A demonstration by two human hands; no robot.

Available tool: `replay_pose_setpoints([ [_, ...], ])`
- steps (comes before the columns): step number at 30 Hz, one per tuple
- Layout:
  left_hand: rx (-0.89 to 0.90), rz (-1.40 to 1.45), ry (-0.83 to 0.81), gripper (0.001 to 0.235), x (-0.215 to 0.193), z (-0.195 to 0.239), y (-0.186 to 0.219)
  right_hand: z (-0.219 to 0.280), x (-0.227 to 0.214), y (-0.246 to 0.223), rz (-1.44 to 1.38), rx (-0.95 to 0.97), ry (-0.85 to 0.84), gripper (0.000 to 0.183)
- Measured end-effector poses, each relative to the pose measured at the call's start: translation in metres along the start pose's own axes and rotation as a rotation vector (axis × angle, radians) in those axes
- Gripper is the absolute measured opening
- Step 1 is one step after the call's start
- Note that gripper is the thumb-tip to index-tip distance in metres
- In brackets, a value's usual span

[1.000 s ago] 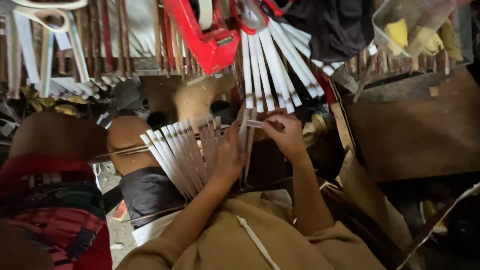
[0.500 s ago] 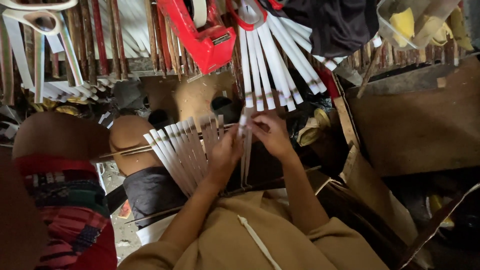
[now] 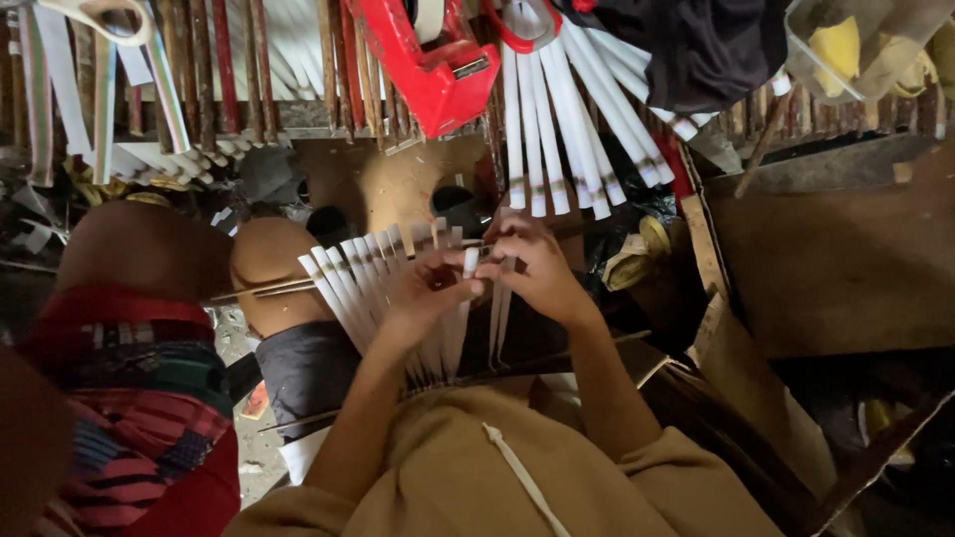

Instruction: The person assembles white cylindrical sticks onto a bamboo frame, using tape to secure them. They repeatedly pick up sticks, align them, and apply tape to hold them in place.

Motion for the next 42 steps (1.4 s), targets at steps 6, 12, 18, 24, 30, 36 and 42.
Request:
replay_pose_setpoints([
  [6, 0.035, 0.143, -0.123, 0.048, -0.009, 0.004, 0.001, 0.002, 0.007, -0.003, 0.069, 0.050, -0.073, 0.019],
  [12, 0.109, 0.105, -0.110, 0.027, -0.012, 0.011, 0.049, 0.005, 0.009, 0.001, 0.020, 0.157, -0.093, 0.023],
  [18, -0.206, -0.048, -0.319, 0.042, 0.012, 0.024, 0.043, -0.008, 0.022, -0.041, -0.157, 0.175, -0.207, 0.127],
  [24, 0.183, 0.389, 0.272, 0.027, -0.015, 0.010, 0.035, 0.002, 0.038, -0.051, -0.256, -0.077, 0.075, 0.095],
  [30, 0.381, 0.251, 0.176, 0.046, -0.004, 0.028, 0.102, 0.010, 0.067, -0.086, -0.177, 0.050, -0.092, 0.081],
  [36, 0.450, -0.321, 0.243, 0.035, -0.020, 0.028, 0.088, 0.013, 0.063, -0.077, -0.070, 0.014, -0.094, 0.089],
  [42, 0.299, -0.292, 0.252, 0.047, -0.020, 0.024, 0.081, 0.006, 0.053, -0.039, -0.101, 0.291, -0.150, 0.064],
])
Point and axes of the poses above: each hand's wrist, its own z-axis away from the middle knuckle, its own x-axis out of the palm, y = z × x, the point moved 4 cm from there along -z, towards the middle knuckle, and after that the axes turned 13 degrees about x, right-handed, at the moved point
